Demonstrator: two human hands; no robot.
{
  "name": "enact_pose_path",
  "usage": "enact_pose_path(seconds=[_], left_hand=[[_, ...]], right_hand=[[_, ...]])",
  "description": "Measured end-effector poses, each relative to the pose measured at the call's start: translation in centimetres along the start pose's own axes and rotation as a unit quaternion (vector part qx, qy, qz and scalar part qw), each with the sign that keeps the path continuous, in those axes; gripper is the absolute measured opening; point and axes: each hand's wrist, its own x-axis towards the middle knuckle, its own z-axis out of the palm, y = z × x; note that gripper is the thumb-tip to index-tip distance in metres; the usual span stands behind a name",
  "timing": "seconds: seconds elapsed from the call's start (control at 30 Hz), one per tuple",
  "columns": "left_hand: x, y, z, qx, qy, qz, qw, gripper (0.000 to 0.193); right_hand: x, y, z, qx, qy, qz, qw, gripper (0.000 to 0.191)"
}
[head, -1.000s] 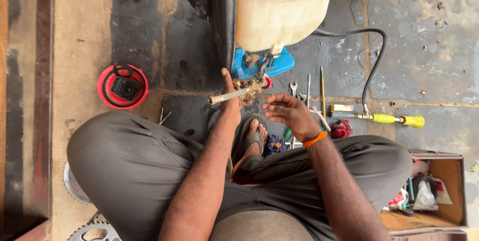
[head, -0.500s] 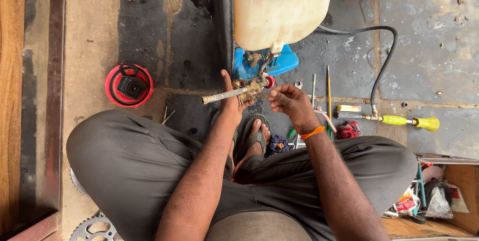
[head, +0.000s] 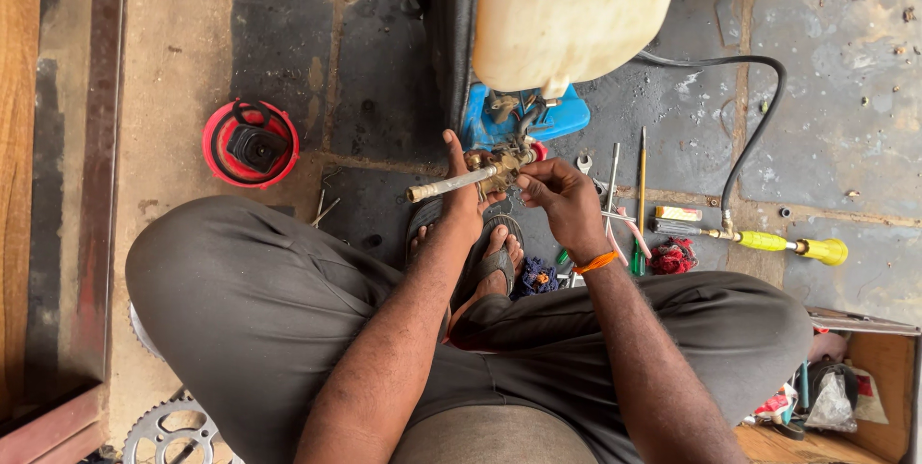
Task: The person sits on the workshop floor and works on a small brass carburetor/fuel valve assembly, fitting small screws and fittings into it by hand and turning parts to thread them together. They pick up small hardware from the floor, hold the brass body in one hand while threading components with the other, and hold the assembly up to view it.
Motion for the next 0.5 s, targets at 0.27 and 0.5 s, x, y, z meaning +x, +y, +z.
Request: enact_pose_path(seconds=[0.27, 0.5], left_hand=[[0.6, 0.1, -0.3, 0.022, 0.007, 0.006, 1.000, 0.088], [0.6, 0.5, -0.4, 0.046, 0.010, 0.014, 0.999, 0.088]], right_hand=[[-0.2, -0.1, 1.3, -0.071, 0.015, -0.040, 0.997, 0.019], [-0.9, -1.9, 2.1, -0.231, 0.037, -0.071, 0.970, 0.020]])
